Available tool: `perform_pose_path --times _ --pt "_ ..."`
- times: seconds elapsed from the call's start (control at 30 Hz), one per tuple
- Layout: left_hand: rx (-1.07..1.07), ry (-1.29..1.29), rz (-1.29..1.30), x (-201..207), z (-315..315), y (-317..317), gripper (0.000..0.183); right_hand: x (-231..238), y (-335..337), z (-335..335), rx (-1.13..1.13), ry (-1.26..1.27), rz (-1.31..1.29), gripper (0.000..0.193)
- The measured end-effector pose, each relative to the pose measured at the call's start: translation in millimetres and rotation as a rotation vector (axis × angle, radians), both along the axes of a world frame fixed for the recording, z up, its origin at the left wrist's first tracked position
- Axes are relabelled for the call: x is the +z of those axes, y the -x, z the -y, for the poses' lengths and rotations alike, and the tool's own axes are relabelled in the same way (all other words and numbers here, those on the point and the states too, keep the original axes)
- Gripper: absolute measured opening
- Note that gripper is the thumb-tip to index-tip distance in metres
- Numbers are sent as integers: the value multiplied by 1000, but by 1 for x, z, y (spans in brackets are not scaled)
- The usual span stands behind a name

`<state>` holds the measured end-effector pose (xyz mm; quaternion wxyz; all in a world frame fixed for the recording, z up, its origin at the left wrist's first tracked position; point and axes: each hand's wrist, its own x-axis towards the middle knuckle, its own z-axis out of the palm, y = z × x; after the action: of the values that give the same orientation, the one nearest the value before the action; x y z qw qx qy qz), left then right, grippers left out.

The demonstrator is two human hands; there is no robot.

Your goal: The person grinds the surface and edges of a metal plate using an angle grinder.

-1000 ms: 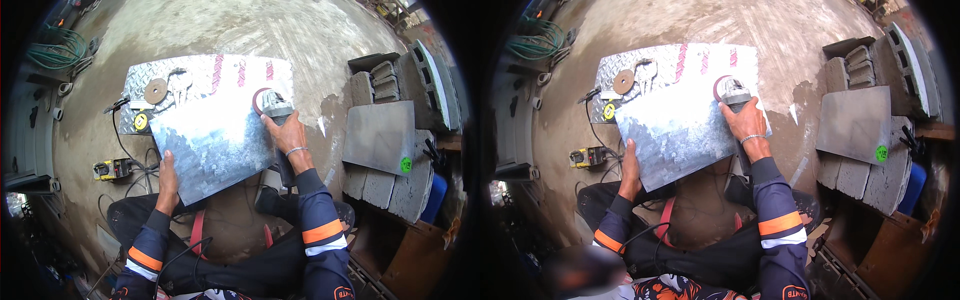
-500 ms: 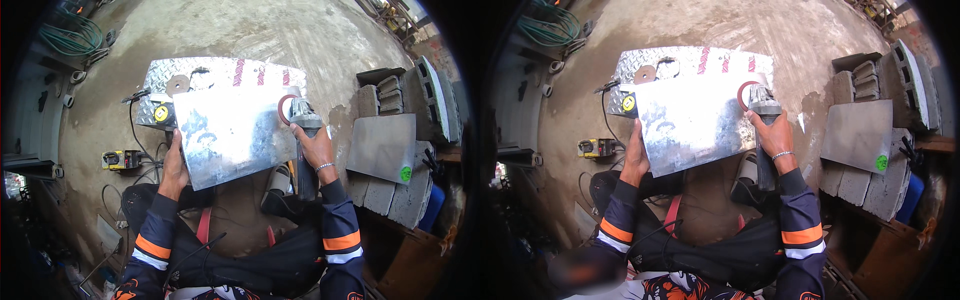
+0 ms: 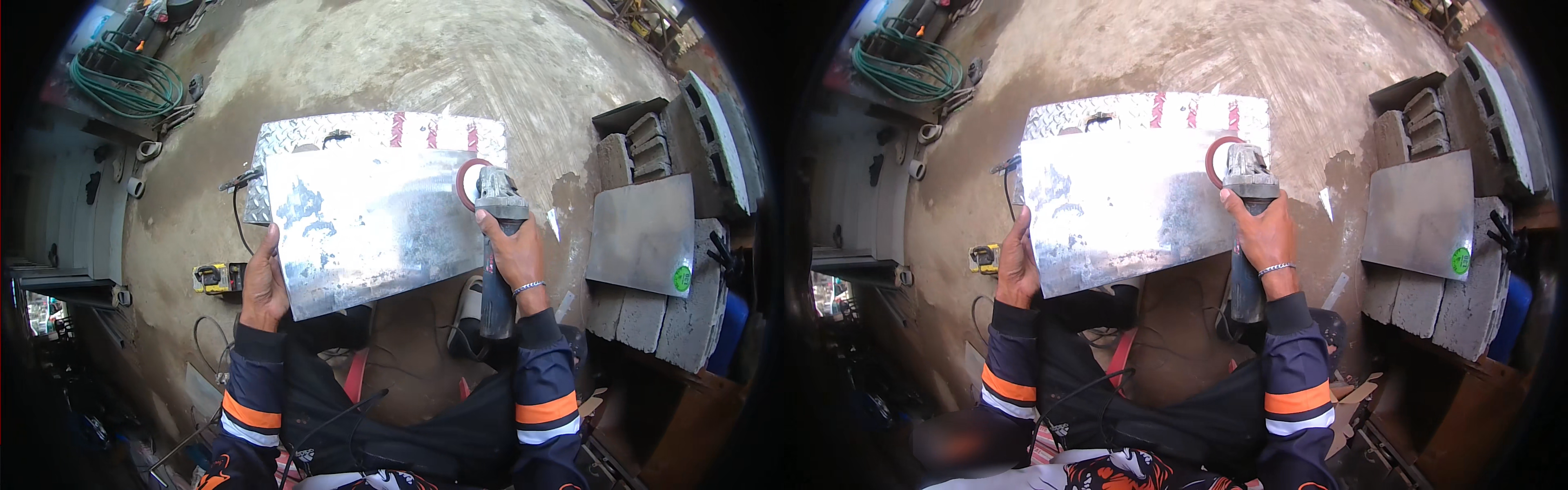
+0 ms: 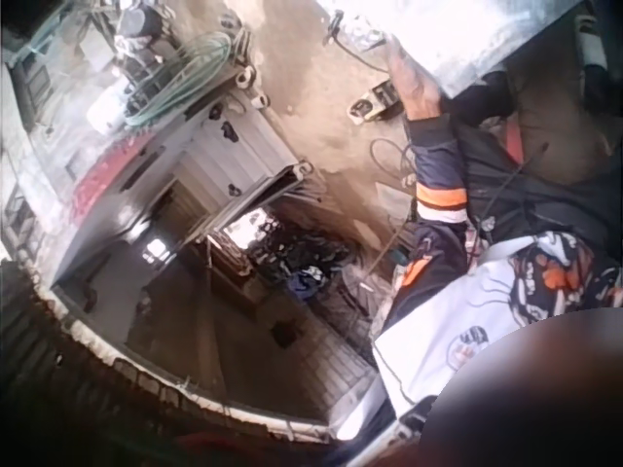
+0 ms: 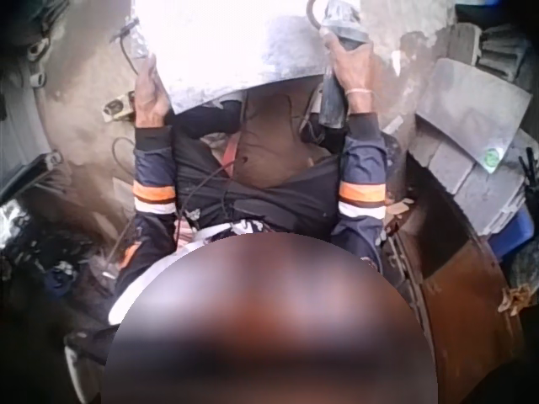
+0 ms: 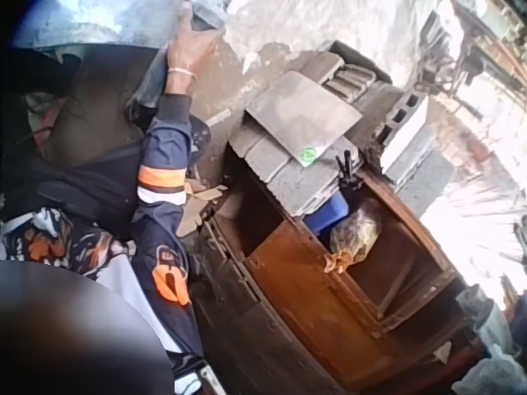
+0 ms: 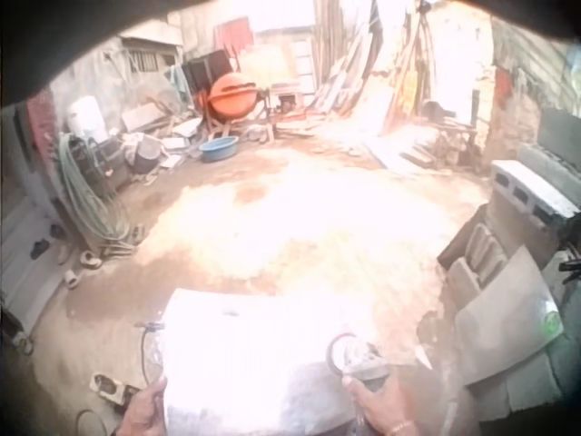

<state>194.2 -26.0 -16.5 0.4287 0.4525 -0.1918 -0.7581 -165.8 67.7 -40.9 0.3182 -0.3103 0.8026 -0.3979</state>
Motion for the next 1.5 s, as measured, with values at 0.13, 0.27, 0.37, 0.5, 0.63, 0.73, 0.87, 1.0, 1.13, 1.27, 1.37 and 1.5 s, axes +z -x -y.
perform_pose_path --times 0.13,0.27,0.37,0.5,0.63,0.73,0.87,1.0,1.13,1.27,1.37,1.5 --pt "6 -38 -20 -7 -5 -2 51 -12 3 9 21 -108 -52 82" --pt "25 -39 -13 -12 -3 -1 51 -36 4 16 53 -170 -131 86" --pt "38 -29 24 -13 -1 2 52 -40 1 18 45 -171 -149 86" --pt "35 -33 19 -12 -1 3 51 -42 -8 22 90 -224 -162 90" --pt "29 -34 38 -14 0 5 50 -39 -16 23 117 -161 -128 91" --pt "21 -28 39 -16 0 5 49 -33 -28 25 155 -179 -148 91" --pt "50 -19 80 -16 -2 3 49 -17 -55 26 253 -165 -64 85" --pt "36 -14 69 -17 0 5 49 -11 -66 18 322 -57 -84 88" --pt "39 0 83 -14 1 6 50 -19 -43 21 212 -151 -98 93" --pt "42 1 92 -11 0 8 50 -31 -25 24 120 -250 -120 95" --pt "35 -3 85 -11 0 10 48 -22 -39 24 181 -183 -127 95" --pt "15 5 55 -16 0 9 48 13 -74 23 327 -161 -121 96"
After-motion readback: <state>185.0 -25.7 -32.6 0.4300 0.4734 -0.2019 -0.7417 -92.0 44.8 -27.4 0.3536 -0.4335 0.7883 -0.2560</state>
